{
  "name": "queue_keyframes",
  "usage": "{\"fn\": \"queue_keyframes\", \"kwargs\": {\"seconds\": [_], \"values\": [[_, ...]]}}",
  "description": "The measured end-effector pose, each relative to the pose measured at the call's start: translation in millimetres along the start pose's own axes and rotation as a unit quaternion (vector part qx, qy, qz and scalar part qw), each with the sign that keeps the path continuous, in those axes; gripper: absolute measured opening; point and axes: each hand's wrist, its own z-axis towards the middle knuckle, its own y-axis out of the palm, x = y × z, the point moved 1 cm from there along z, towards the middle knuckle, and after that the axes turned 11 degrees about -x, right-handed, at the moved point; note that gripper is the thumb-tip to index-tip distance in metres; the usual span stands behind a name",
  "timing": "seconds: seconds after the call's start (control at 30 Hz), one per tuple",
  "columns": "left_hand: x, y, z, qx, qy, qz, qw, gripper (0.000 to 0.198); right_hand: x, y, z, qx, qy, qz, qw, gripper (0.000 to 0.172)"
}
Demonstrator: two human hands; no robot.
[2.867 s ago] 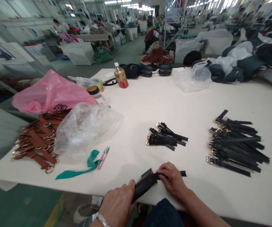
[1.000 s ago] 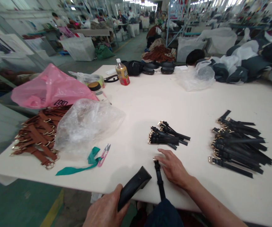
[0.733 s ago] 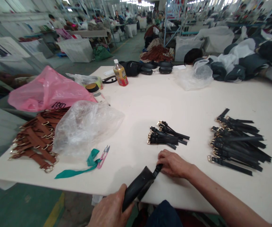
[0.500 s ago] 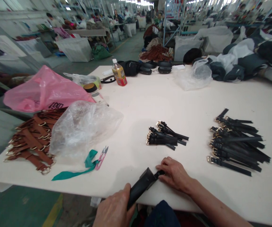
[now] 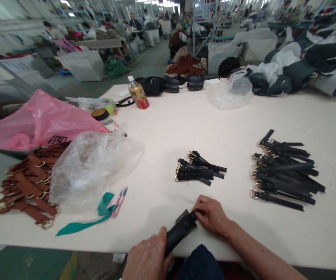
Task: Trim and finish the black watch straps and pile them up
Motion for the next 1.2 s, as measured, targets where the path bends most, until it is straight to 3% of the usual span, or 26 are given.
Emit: {"fn": "queue_keyframes", "kwargs": {"seconds": [0.2, 0.4, 0.67, 0.93, 1.2], "values": [[0.7, -0.2, -2.8, -0.019, -0.011, -0.003, 1.000, 0.049, -5.1, -7.8, -2.0, -0.031, -0.005, -0.001, 0.999, 0.017], [-8.9, 3.4, -3.6, -0.015, -0.015, 0.010, 1.000, 0.046, -6.8, -1.7, -0.2, -0.011, 0.049, 0.013, 0.999, 0.011], [-2.5, 0.3, 5.1, 0.022, -0.009, 0.006, 1.000, 0.045, 1.1, 2.9, 2.5, 0.006, 0.068, 0.043, 0.997, 0.016], [-11.7, -2.4, 7.1, 0.020, 0.001, 0.015, 1.000, 0.045, 1.5, 5.1, 0.2, 0.019, 0.039, 0.048, 0.998, 0.013], [3.1, -6.7, 17.9, 0.061, 0.005, -0.047, 0.997, 0.035, 8.0, -4.4, -4.6, -0.001, -0.027, 0.059, 0.998, 0.026]]}}
